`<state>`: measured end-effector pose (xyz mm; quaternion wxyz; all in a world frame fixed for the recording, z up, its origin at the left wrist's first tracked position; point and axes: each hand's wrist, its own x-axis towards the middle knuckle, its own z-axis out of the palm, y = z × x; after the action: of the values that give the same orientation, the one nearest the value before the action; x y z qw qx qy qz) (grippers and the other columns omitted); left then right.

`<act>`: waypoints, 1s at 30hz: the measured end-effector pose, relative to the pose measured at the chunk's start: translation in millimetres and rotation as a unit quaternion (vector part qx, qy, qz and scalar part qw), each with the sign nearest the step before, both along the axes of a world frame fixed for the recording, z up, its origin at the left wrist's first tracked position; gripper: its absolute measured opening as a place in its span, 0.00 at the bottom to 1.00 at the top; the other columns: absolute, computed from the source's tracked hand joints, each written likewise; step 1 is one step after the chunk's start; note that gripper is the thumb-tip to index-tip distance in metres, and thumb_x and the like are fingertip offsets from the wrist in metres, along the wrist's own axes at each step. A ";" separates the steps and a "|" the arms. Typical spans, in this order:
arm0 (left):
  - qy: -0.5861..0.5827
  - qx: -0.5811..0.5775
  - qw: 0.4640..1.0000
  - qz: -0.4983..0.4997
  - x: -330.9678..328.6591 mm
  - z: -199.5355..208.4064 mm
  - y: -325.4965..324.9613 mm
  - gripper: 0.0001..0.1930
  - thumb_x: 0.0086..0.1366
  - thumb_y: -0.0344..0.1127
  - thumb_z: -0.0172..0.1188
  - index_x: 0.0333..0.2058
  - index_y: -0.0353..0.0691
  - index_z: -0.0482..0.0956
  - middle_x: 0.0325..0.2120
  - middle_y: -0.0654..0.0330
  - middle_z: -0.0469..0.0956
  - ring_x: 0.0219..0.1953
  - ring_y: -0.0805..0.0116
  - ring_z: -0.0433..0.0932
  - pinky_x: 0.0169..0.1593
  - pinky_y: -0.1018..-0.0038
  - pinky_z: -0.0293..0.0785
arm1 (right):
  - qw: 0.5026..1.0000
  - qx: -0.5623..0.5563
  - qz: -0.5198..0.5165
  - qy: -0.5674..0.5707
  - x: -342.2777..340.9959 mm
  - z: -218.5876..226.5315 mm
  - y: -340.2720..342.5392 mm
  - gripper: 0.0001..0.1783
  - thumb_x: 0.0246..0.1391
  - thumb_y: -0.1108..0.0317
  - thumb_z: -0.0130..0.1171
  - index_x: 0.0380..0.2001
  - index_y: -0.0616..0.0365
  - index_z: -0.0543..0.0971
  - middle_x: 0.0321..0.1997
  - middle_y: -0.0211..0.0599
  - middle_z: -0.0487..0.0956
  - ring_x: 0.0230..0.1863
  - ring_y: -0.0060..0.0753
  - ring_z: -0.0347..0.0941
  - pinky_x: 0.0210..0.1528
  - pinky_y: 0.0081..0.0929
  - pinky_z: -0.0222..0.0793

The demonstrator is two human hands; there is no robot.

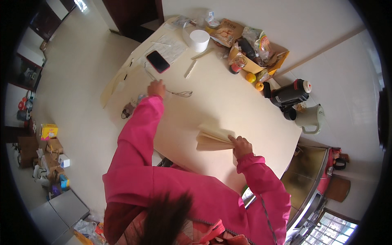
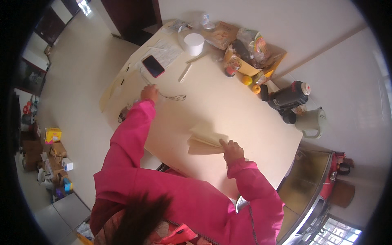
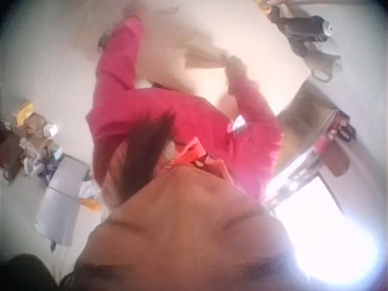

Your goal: The person folds a cloth, hangs it, then moves to the kitchen to stir a pot of red dates on the stove. They drain the water, rinse the dates under the tap, and return the pot to the stove.

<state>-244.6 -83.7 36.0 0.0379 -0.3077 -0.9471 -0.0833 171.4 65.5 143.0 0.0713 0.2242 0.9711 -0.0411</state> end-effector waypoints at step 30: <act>-0.100 -0.173 0.980 0.015 -101.2 -33.0 -13.9 0.17 0.59 0.48 0.45 0.38 0.44 0.73 0.32 0.53 0.78 0.36 0.54 0.77 0.37 0.57 0.70 | 0.910 -0.354 -0.188 -0.102 -3.3 69.2 -30.1 0.17 0.47 0.54 0.52 0.43 0.40 0.74 0.34 0.42 0.78 0.36 0.47 0.74 0.39 0.38 0.69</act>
<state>-345.9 -97.7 3.0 -0.1091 -0.2856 -0.9507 0.0522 168.1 35.4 212.2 0.2359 0.3658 0.8199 -0.3719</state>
